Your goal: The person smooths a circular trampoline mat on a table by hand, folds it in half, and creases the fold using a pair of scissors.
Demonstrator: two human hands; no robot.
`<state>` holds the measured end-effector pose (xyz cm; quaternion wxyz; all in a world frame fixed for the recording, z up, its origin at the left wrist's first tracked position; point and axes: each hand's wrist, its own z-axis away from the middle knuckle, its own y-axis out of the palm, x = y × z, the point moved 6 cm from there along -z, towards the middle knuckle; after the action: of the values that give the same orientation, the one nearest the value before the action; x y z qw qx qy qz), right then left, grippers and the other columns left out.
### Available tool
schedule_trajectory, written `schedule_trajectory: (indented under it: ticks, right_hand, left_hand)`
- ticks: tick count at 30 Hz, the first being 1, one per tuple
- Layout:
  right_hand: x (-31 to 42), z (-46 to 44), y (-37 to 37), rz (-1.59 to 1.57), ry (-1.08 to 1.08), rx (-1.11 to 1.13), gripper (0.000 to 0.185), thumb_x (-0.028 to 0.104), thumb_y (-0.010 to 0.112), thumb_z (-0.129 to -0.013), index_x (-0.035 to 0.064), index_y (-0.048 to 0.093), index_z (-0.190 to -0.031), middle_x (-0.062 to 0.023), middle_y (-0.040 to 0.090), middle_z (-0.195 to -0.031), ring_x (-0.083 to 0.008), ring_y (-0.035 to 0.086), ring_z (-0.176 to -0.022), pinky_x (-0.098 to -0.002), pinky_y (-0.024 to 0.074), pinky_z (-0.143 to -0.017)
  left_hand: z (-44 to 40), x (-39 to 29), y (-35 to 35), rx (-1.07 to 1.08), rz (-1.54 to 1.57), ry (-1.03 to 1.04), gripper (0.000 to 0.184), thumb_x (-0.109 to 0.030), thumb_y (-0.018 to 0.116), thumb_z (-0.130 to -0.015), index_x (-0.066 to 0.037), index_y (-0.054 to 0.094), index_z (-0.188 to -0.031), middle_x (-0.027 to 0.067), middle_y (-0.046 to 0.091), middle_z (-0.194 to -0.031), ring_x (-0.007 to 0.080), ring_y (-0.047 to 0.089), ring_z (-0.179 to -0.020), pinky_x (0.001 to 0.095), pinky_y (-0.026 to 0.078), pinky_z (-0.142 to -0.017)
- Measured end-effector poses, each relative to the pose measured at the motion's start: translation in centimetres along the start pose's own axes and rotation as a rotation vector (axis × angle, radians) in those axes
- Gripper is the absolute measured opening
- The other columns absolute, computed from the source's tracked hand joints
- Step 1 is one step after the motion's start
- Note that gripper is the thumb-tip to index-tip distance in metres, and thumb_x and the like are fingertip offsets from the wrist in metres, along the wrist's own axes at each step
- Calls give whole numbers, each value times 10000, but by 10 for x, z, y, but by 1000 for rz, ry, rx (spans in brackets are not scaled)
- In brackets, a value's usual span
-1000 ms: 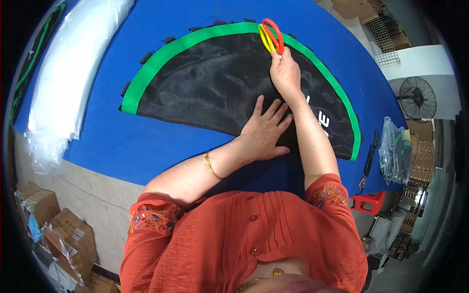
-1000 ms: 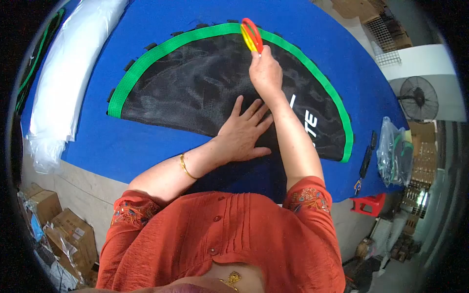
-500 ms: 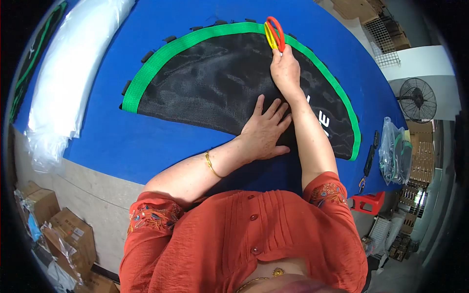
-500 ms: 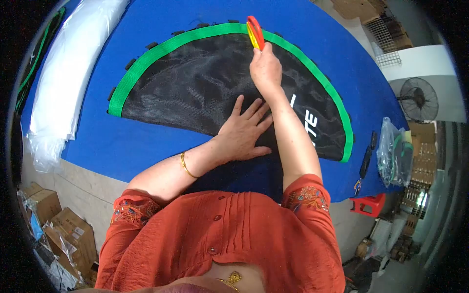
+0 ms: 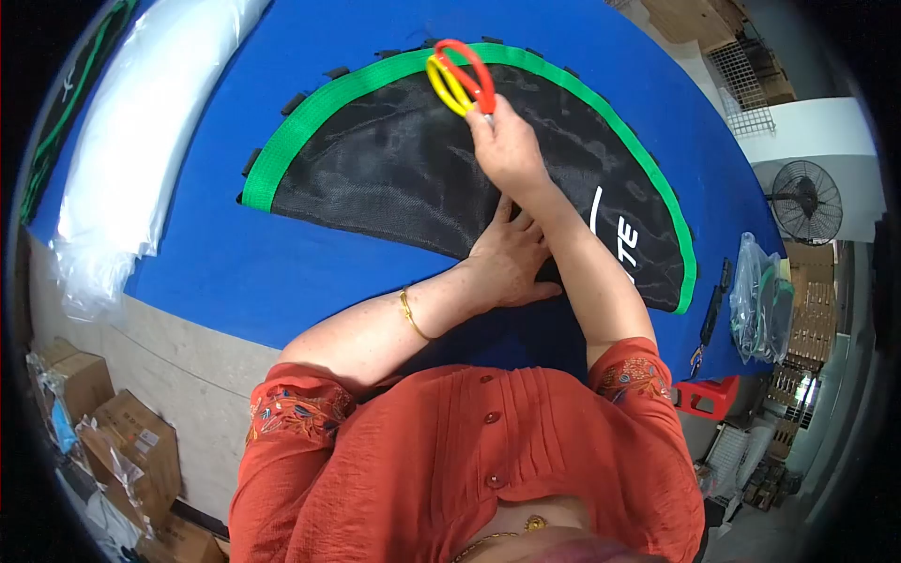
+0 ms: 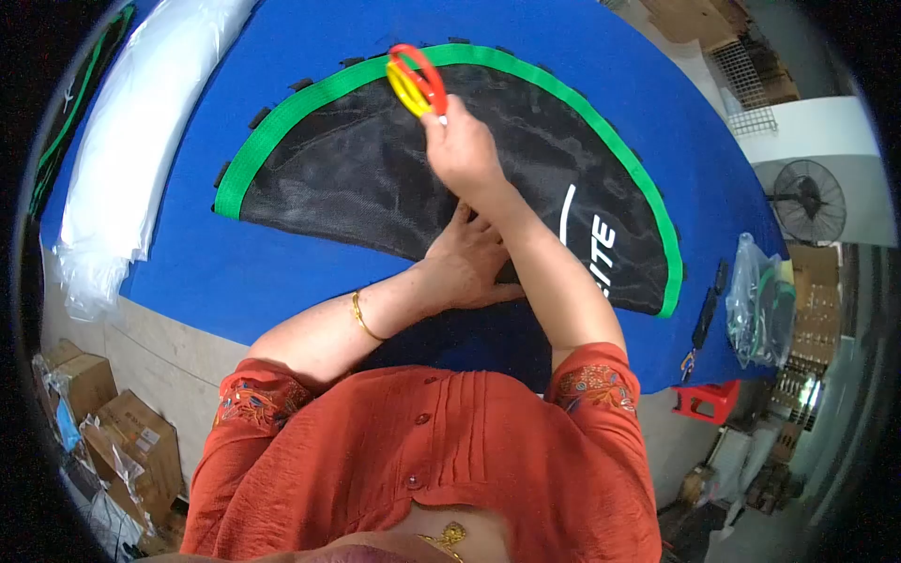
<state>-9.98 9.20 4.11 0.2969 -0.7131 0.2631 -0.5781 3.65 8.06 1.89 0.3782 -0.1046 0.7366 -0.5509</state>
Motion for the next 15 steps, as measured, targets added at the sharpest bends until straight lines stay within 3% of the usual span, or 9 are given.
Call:
schedule_trajectory:
  ticks: [1, 3, 6, 10, 15]
  right_hand:
    - [13, 8, 3, -62, -41, 42, 283, 253, 650, -1073, 35, 648, -1254, -193, 709, -834, -300, 709, -747, -434, 544, -723]
    - [23, 14, 15, -67, -122, 107, 287, 282, 624, -1064, 26, 611, -1194, -287, 731, -892, -528, 712, -866, -604, 555, -766]
    - [24, 11, 15, 71, -159, 41, 242, 234, 644, -1072, 34, 638, -1210, -236, 715, -846, -453, 723, -813, -497, 546, -721]
    - [11, -3, 7, 167, -60, -51, 248, 234, 632, -1076, 58, 613, -1249, -248, 717, -845, -491, 718, -832, -568, 546, -701]
    - [25, 20, 12, 162, -280, -44, 230, 249, 639, -1072, 69, 616, -1214, -244, 714, -823, -499, 710, -799, -578, 549, -686]
  left_hand:
    - [1, 0, -1, -23, 13, -9, 977, -714, 594, -954, -66, 397, -1659, 222, 351, -1721, 390, 258, -1630, 654, 112, -1317]
    - [1, 0, -3, -72, 40, -24, 971, -714, 589, -954, -70, 404, -1657, 229, 366, -1714, 388, 255, -1631, 634, 102, -1325]
    - [1, 0, -8, -43, 87, -33, 962, -698, 611, -943, -69, 419, -1646, 243, 376, -1704, 403, 252, -1630, 608, 114, -1330]
    - [2, 3, -2, -61, 145, 15, 947, -680, 642, -929, -76, 440, -1631, 247, 353, -1713, 426, 262, -1621, 584, 146, -1329]
    - [1, 4, 7, -188, 165, -17, 938, -672, 657, -924, -92, 445, -1631, 260, 377, -1696, 429, 271, -1615, 617, 141, -1317]
